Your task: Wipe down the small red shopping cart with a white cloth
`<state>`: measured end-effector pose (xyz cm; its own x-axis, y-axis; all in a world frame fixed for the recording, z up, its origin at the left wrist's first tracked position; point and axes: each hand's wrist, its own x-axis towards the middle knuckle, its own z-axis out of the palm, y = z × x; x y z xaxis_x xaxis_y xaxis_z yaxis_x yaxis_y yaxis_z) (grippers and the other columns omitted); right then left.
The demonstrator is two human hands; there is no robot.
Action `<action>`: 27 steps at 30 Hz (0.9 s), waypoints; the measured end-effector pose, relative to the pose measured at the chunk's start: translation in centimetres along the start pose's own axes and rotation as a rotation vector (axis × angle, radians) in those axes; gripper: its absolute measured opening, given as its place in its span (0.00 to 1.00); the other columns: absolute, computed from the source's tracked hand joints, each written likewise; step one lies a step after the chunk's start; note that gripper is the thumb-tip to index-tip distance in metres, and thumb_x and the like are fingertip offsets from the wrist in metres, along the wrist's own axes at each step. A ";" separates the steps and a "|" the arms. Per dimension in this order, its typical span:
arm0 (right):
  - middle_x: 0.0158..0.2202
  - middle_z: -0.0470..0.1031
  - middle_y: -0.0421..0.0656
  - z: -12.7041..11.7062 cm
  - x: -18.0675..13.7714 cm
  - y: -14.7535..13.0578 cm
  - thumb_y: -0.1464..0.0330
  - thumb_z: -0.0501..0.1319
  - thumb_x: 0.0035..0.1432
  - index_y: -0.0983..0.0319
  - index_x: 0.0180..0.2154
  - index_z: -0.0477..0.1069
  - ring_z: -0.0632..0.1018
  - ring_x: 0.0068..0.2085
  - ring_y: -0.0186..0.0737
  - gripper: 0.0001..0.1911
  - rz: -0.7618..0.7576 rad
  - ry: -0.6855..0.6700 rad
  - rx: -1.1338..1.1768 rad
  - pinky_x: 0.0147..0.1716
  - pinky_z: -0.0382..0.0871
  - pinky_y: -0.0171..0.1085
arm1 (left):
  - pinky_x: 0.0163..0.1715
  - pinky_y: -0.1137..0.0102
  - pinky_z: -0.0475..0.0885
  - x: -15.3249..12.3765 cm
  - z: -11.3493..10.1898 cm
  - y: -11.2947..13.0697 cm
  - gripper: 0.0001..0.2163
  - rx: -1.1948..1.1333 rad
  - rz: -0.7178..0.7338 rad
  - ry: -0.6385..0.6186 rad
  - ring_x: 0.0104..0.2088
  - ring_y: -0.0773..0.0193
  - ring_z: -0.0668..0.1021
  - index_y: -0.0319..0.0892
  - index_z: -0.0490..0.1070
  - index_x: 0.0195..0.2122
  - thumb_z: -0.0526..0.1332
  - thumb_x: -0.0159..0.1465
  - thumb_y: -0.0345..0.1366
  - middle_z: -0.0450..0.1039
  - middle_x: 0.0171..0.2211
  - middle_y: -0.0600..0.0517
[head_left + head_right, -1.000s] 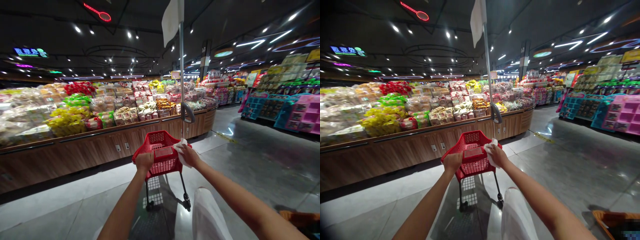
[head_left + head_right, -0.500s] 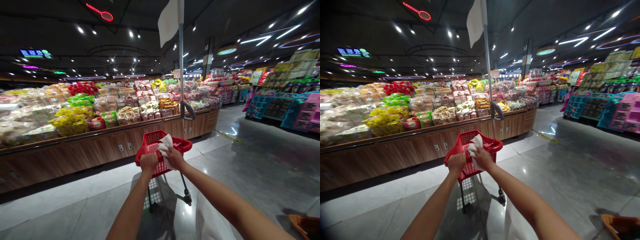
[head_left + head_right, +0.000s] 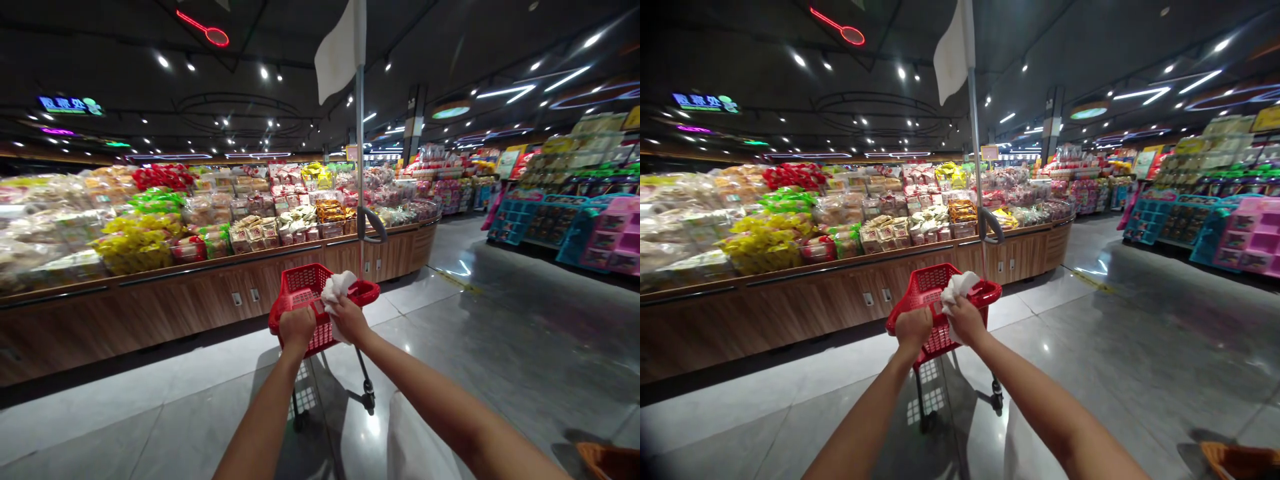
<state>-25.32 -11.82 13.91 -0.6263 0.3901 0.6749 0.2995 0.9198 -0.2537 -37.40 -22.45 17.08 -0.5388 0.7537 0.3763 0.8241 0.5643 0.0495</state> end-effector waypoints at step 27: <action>0.50 0.72 0.45 -5.0 -1.0 6.6 0.73 0.52 0.62 0.57 0.49 0.72 0.73 0.49 0.43 0.17 0.061 -0.103 -0.138 0.50 0.67 0.42 | 0.37 0.62 0.68 -0.1 0.6 -1.3 0.26 0.008 -0.006 0.044 0.33 0.53 0.79 0.35 0.78 0.32 0.40 0.67 0.37 0.78 0.29 0.40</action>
<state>-19.14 -6.30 15.04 -0.6720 0.4543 0.5848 0.4309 0.8822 -0.1901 -38.50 -23.03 16.40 -0.5356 0.7347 0.4164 0.8191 0.5719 0.0445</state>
